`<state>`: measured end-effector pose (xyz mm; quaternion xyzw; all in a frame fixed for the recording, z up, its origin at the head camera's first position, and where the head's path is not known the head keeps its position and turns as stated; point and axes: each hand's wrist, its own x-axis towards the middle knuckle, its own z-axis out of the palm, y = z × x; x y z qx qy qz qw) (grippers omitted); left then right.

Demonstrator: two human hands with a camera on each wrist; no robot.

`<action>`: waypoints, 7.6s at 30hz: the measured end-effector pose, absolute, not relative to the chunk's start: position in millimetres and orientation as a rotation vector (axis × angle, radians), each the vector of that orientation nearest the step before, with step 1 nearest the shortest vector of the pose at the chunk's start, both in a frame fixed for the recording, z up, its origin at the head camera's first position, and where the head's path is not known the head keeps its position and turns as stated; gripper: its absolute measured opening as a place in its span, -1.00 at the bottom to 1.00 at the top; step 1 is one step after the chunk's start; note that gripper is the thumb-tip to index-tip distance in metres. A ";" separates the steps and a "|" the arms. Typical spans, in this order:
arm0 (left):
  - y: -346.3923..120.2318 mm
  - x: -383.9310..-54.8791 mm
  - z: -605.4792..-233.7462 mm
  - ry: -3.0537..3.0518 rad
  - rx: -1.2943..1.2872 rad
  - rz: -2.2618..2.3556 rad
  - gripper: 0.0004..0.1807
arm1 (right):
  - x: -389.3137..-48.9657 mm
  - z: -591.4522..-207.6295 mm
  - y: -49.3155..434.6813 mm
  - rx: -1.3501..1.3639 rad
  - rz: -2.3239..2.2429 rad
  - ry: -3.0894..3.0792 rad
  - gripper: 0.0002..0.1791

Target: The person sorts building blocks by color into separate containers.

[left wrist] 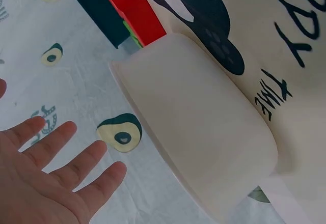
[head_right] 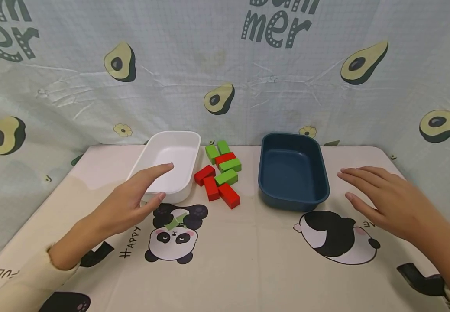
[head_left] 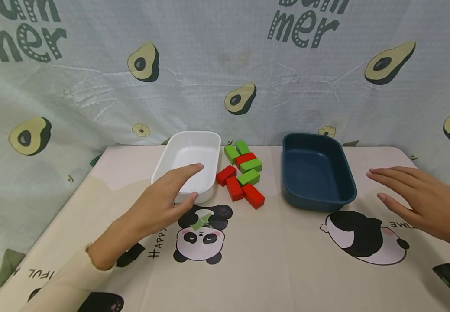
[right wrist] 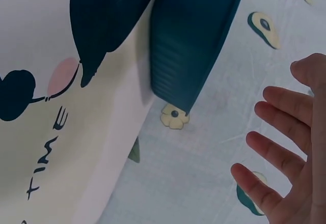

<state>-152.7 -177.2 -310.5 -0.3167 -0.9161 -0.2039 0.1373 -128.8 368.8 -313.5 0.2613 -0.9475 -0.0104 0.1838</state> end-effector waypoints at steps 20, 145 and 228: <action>-134.8 -156.6 -314.0 -2.613 -1.155 -0.669 -0.37 | -161.8 -331.9 374.5 0.608 0.366 -2.799 -0.45; -31.8 -209.6 -359.4 -3.050 -0.806 -1.808 -0.28 | -199.9 -359.5 373.3 0.522 1.062 -2.837 -0.45; -18.7 -213.4 -303.1 -2.667 -0.907 -2.108 -0.30 | -199.8 -354.5 372.2 0.476 0.998 -2.888 -0.43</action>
